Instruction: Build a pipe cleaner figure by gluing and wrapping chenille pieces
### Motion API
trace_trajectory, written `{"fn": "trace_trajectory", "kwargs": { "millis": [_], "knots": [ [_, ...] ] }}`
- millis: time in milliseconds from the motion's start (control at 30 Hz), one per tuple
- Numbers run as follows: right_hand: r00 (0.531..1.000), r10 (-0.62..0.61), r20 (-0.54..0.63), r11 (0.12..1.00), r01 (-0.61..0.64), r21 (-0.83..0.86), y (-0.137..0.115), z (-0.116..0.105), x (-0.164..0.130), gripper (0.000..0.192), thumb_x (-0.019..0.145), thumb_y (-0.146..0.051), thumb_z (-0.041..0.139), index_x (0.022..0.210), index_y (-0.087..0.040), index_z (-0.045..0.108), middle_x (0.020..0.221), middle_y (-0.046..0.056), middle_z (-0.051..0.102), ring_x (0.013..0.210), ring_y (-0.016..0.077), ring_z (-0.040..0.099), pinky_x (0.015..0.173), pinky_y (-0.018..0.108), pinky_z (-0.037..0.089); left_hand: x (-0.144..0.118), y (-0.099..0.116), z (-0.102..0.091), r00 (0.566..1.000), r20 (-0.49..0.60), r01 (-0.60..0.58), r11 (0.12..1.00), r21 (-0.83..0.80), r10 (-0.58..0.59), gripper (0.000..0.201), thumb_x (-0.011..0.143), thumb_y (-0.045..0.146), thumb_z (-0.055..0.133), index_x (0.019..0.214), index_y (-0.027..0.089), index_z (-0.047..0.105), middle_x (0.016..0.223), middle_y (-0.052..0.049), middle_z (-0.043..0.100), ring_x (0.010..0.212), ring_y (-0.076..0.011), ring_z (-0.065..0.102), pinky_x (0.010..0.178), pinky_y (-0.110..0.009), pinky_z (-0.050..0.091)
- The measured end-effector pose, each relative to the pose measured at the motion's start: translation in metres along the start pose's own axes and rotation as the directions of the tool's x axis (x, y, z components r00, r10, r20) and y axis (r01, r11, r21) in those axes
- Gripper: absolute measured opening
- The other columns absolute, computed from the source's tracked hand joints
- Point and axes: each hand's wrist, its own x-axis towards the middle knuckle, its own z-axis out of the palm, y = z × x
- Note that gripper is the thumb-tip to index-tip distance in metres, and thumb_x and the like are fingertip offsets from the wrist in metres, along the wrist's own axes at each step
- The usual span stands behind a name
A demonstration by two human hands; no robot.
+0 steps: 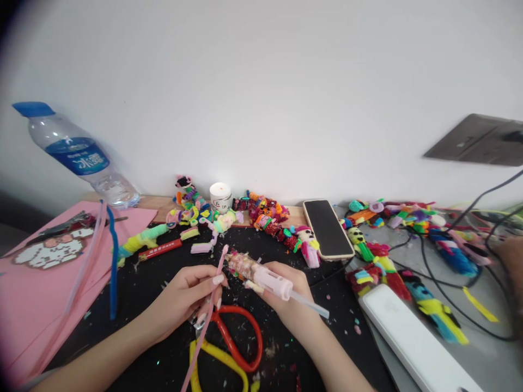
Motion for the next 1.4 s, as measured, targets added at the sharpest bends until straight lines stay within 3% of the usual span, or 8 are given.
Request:
{"fn": "trace_trajectory", "kwargs": {
  "millis": [367,1200,1400],
  "knots": [
    [1.0,0.012,0.018,1.0,-0.012,-0.023,-0.0006,-0.0006,-0.0002,0.014,0.073,-0.029,0.066,0.072,-0.016,0.061,0.064,0.001,0.06,0.055,0.0123,0.05,0.046,0.021,0.035,0.0002,-0.0008,-0.0008,1.0,-0.003,0.005,1.0,0.021,-0.005,0.024,0.083,0.036,0.057,0.076,0.013,0.061,0.055,0.0,0.062,0.034,-0.0019,0.043,0.034,-0.012,0.024],
    [0.997,0.023,0.077,0.998,-0.018,-0.064,0.001,-0.0036,-0.0009,0.013,0.07,-0.027,0.066,0.068,-0.015,0.06,0.062,0.001,0.06,0.055,0.0129,0.052,0.048,0.022,0.037,0.0019,-0.006,-0.003,1.0,-0.012,-0.024,1.0,-0.002,0.024,0.025,0.082,0.037,0.058,0.073,0.013,0.06,0.053,0.002,0.058,0.033,-0.0021,0.041,0.033,-0.013,0.024],
    [0.999,0.026,0.038,0.999,-0.025,-0.026,0.0011,-0.0034,0.0002,0.011,0.069,-0.026,0.067,0.071,-0.016,0.062,0.061,0.0,0.061,0.054,0.0123,0.052,0.048,0.021,0.039,0.0013,-0.0038,-0.0024,1.0,-0.004,0.003,1.0,-0.019,-0.003,0.023,0.082,0.036,0.058,0.075,0.014,0.061,0.053,0.002,0.058,0.034,-0.0018,0.041,0.034,-0.012,0.024]
  ]
}}
